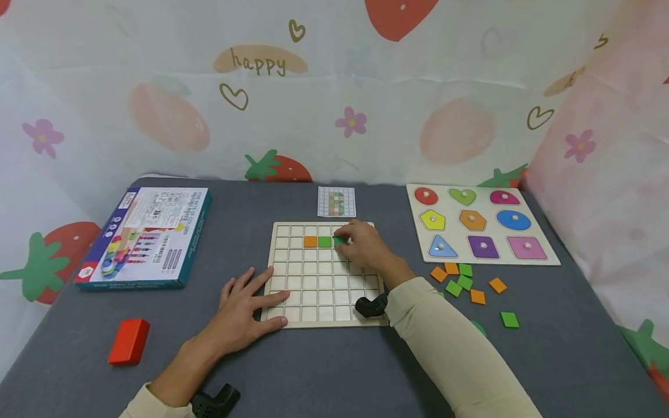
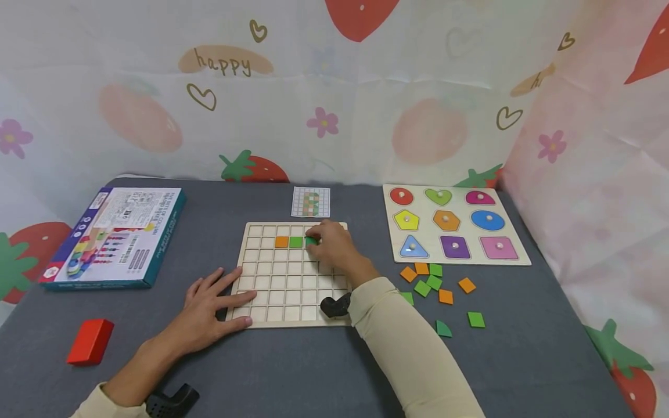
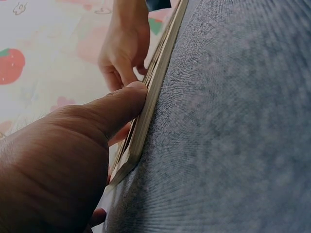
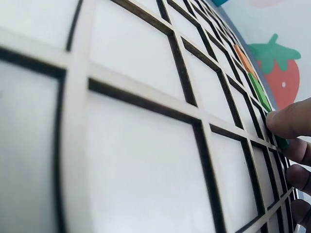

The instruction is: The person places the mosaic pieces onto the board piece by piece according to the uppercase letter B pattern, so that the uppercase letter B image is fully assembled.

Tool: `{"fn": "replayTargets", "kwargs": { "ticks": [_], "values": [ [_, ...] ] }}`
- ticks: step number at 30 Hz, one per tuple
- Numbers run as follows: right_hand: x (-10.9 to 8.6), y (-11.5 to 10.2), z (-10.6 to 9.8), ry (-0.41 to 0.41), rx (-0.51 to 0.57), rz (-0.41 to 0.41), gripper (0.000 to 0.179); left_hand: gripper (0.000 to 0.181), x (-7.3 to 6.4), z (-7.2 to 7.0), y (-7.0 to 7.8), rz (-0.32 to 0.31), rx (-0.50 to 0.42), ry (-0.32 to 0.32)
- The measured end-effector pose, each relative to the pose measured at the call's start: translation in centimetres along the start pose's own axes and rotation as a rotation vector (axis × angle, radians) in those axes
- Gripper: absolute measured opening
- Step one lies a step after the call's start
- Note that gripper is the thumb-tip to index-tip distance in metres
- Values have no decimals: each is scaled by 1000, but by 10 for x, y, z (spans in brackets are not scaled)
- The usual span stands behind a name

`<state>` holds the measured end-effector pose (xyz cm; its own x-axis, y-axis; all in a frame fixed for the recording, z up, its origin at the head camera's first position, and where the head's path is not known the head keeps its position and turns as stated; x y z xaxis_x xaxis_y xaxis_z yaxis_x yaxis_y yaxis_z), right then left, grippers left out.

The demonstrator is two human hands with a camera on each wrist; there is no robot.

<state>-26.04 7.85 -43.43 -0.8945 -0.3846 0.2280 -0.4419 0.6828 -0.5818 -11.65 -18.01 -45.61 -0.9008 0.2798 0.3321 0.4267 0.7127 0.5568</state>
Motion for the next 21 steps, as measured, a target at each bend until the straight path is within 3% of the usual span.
{"fn": "replayTargets", "kwargs": {
  "ticks": [14,21],
  "values": [
    [3,-2,-4,-33,-42,20,29,52,1,1,1,12,3,11],
    [-2,-3,-10,-34,7,20,35,51,0,0,1,7,10,4]
  ]
}}
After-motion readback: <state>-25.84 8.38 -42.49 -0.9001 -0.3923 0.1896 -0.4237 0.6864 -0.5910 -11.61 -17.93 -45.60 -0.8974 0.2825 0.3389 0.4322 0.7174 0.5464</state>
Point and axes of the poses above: each hand's wrist, its own x-axis towards the middle knuckle, its own z-axis out of the palm, y = z × x, the point moved 2 cm from there along x, towards the middle knuckle, and after that the axes turned 12 degrees about y, right-handed, at the moved point
